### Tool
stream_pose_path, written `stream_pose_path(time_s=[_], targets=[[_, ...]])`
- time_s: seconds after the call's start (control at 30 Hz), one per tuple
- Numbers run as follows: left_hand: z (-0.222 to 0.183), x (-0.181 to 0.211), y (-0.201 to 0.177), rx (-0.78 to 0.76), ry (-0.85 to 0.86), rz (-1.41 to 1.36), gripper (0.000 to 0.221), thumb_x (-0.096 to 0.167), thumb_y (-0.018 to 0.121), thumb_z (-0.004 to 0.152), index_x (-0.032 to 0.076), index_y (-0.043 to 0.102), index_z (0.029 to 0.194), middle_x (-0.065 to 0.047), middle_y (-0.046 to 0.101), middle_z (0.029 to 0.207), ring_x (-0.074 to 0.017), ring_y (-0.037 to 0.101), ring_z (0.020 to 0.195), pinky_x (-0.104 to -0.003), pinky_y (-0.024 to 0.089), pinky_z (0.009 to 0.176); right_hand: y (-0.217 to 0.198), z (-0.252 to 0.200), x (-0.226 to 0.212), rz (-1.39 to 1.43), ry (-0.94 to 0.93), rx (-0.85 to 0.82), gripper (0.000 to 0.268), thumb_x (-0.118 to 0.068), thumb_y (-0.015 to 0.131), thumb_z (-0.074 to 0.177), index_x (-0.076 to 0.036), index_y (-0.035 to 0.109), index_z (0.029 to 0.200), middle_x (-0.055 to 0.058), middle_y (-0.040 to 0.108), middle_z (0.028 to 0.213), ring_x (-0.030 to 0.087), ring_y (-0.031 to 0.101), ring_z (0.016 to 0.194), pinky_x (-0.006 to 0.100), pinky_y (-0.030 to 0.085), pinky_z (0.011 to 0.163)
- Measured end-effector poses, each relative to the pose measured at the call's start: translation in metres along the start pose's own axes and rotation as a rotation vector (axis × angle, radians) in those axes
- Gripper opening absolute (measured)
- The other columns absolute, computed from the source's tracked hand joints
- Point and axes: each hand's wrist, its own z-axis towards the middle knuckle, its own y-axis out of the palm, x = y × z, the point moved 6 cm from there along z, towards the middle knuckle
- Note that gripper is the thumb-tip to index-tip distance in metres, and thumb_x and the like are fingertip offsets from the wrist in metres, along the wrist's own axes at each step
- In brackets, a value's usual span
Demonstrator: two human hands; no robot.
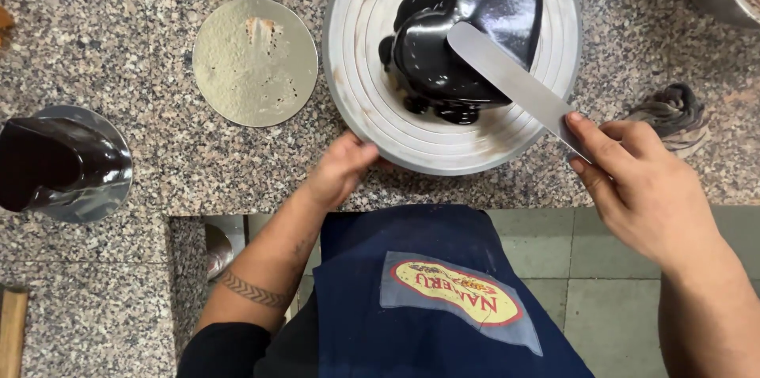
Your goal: The person scrapes chocolate frosting from a counter, pours chocolate glaze over a heart-shaped cake on a turntable, and spreads it with a spatula.
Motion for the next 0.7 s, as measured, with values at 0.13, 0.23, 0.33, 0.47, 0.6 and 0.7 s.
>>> stream_pose_path(time_s=[0.13,0.23,0.33,0.47,0.6,0.7], targets=[[-0.006,-0.019,0.01,-0.29,-0.124,0.161,0.062,0.033,0.067,0.099,-0.011,0.058,0.141,-0.021,0.069,0.129,-0.0296,0.066,0.12,-0.044,0.05,0.107,0.0,0.001,0.001,0.019,0.007,0.001,0.049,-0.018,0.073,0.093,-0.019,0.066,0.142,0.013,0.063,0.116,0.026,0.069,0.084,0.038,0.055,0.073],[-0.001,-0.004,0.014,-0.117,-0.058,0.044,0.063,0.033,0.069,0.095,-0.005,0.052,0.142,-0.018,0.066,0.131,-0.0275,0.064,0.119,-0.044,0.05,0.106,0.0,0.001,0.001,0.029,0.007,0.007,0.048,-0.018,0.073,0.094,-0.019,0.066,0.141,0.013,0.064,0.117,0.025,0.069,0.085,0.038,0.055,0.074],[-0.002,0.003,0.016,-0.07,-0.038,-0.04,0.065,0.033,0.07,0.092,-0.002,0.048,0.143,-0.015,0.063,0.133,-0.0258,0.063,0.121,-0.044,0.05,0.107,0.0,0.0,0.001,0.016,0.011,0.005,0.048,-0.018,0.073,0.094,-0.019,0.066,0.142,0.012,0.064,0.117,0.025,0.069,0.085,0.037,0.056,0.074],[-0.009,-0.043,-0.011,-0.295,-0.145,0.137,0.065,0.034,0.068,0.103,-0.016,0.058,0.143,-0.027,0.069,0.132,-0.0317,0.065,0.123,-0.042,0.049,0.107,0.001,0.001,0.003,-0.02,0.03,-0.015,0.05,-0.019,0.073,0.094,-0.02,0.066,0.143,0.012,0.063,0.116,0.026,0.069,0.085,0.037,0.055,0.074],[-0.001,-0.001,0.013,-0.044,-0.035,0.096,0.067,0.036,0.07,0.089,-0.002,0.051,0.141,-0.016,0.066,0.128,-0.0249,0.065,0.117,-0.039,0.053,0.1,0.001,0.003,0.0,-0.032,0.024,-0.014,0.049,-0.02,0.072,0.095,-0.02,0.066,0.143,0.012,0.064,0.116,0.026,0.069,0.086,0.037,0.056,0.073],[-0.004,-0.001,0.007,0.012,-0.017,0.031,0.066,0.036,0.069,0.088,0.003,0.049,0.142,-0.013,0.066,0.126,-0.0235,0.064,0.114,-0.039,0.052,0.097,-0.001,0.004,-0.002,-0.01,0.024,-0.002,0.049,-0.02,0.072,0.095,-0.02,0.065,0.143,0.012,0.064,0.118,0.026,0.069,0.086,0.037,0.056,0.074]])
